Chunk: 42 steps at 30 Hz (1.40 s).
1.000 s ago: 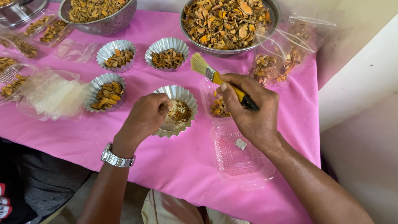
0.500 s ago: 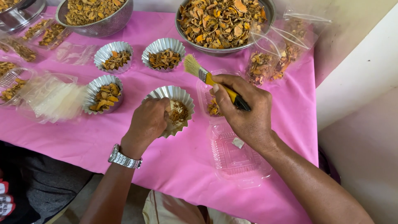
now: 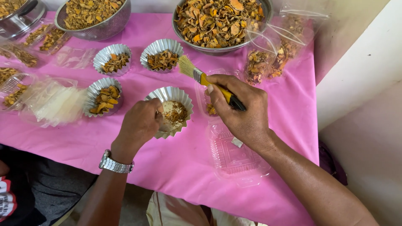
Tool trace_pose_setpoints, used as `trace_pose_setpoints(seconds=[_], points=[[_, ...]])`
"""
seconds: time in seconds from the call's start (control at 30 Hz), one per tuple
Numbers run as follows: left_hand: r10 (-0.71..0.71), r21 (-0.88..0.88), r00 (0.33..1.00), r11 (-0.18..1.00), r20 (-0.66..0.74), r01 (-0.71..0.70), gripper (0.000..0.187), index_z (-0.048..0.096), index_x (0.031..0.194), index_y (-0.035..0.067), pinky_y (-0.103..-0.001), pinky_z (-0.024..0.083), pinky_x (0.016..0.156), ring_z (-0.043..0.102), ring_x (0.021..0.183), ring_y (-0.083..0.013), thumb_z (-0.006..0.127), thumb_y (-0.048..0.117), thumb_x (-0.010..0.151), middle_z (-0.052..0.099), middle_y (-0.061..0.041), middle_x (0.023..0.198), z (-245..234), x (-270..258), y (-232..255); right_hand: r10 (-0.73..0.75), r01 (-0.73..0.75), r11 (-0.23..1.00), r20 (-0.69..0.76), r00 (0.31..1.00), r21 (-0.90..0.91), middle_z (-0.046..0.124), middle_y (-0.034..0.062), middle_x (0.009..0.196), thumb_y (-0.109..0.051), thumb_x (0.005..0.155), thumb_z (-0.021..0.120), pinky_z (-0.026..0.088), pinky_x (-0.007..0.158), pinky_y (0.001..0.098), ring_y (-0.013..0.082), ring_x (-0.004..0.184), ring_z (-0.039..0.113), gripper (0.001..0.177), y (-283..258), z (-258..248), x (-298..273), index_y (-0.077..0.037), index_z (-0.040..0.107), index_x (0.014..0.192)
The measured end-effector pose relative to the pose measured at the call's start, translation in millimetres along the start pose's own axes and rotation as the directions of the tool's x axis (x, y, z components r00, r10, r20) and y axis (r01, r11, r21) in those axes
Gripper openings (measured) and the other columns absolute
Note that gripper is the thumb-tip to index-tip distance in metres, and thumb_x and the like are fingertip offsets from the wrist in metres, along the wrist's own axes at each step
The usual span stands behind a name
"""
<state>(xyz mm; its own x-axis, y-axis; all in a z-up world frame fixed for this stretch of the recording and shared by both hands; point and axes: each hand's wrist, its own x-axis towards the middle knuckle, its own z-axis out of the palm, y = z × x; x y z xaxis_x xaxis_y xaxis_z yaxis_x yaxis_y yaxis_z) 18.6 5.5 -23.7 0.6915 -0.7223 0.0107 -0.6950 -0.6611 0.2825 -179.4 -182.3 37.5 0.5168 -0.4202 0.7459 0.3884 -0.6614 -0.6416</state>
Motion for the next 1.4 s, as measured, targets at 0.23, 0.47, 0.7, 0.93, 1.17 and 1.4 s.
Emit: trace_pose_setpoints(seconds=[0.23,0.47,0.7,0.93,1.17,1.4], points=[[0.073,0.134,0.997,0.988,-0.001,-0.072,0.008,0.068,0.094,0.012,-0.048,0.058,0.083,0.072,0.089,-0.0340,0.063,0.013,0.088,0.071,-0.013,0.079,14.1,7.5,1.2,-0.010,0.010,1.000,0.000,1.000,0.013,0.078,0.0167,0.092,-0.002,0.094,0.072,0.061,0.077,0.0404,0.0340,0.089,0.078,0.014,-1.5,-1.7,0.8,-0.003,0.077,0.107],[0.010,0.068,0.999,0.998,0.034,-0.012,0.010,0.065,0.085,0.009,-0.049,0.057,0.082,0.071,0.086,-0.0376,0.062,0.018,0.088,0.069,-0.015,0.074,6.9,9.4,4.7,0.002,-0.001,1.000,-0.022,1.000,0.031,0.078,0.0155,0.093,-0.004,0.095,0.072,0.061,0.078,0.0397,0.0332,0.088,0.078,0.014,-1.1,-2.6,1.5,-0.005,0.077,0.108],[-0.063,-0.096,0.998,0.994,-0.019,0.061,0.011,0.062,0.080,0.008,-0.051,0.054,0.076,0.069,0.078,-0.0391,0.066,0.017,0.086,0.065,-0.017,0.066,-7.3,3.6,9.4,-0.001,-0.001,0.999,0.040,0.999,0.047,0.077,0.0181,0.088,-0.002,0.092,0.072,0.060,0.075,0.0425,0.0367,0.086,0.078,0.014,7.3,-2.9,1.9,-0.003,0.077,0.105],[-0.130,-0.612,0.990,0.787,-0.047,0.074,0.009,0.069,0.087,0.008,-0.031,0.047,0.057,0.057,0.066,-0.0154,0.069,0.015,0.080,0.060,-0.007,0.065,-39.0,-15.6,41.2,-0.003,-0.024,0.990,0.188,0.982,0.140,0.077,0.0210,0.086,-0.002,0.091,0.071,0.060,0.071,0.0438,0.0373,0.078,0.077,0.015,-2.1,1.3,-1.2,-0.001,0.076,0.105],[-0.165,-0.888,0.985,0.459,-0.049,0.033,0.017,0.067,0.096,-0.003,-0.025,0.048,0.057,0.057,0.073,-0.0145,0.066,0.003,0.080,0.054,-0.007,0.075,-23.3,-10.0,26.6,-0.051,0.006,0.987,0.278,0.959,0.158,0.075,0.0194,0.082,-0.004,0.089,0.073,0.059,0.068,0.0428,0.0382,0.078,0.076,0.014,1.7,6.4,-6.6,-0.004,0.075,0.102],[-0.161,-0.868,0.984,0.496,-0.076,0.014,0.018,0.066,0.102,-0.007,-0.025,0.048,0.058,0.058,0.073,-0.0158,0.066,0.004,0.087,0.060,-0.013,0.079,-24.0,-6.6,29.0,-0.011,-0.004,0.997,0.181,0.983,0.083,0.078,0.0191,0.087,-0.006,0.090,0.072,0.061,0.070,0.0418,0.0378,0.081,0.077,0.018,4.5,3.9,-5.2,-0.007,0.076,0.108]])
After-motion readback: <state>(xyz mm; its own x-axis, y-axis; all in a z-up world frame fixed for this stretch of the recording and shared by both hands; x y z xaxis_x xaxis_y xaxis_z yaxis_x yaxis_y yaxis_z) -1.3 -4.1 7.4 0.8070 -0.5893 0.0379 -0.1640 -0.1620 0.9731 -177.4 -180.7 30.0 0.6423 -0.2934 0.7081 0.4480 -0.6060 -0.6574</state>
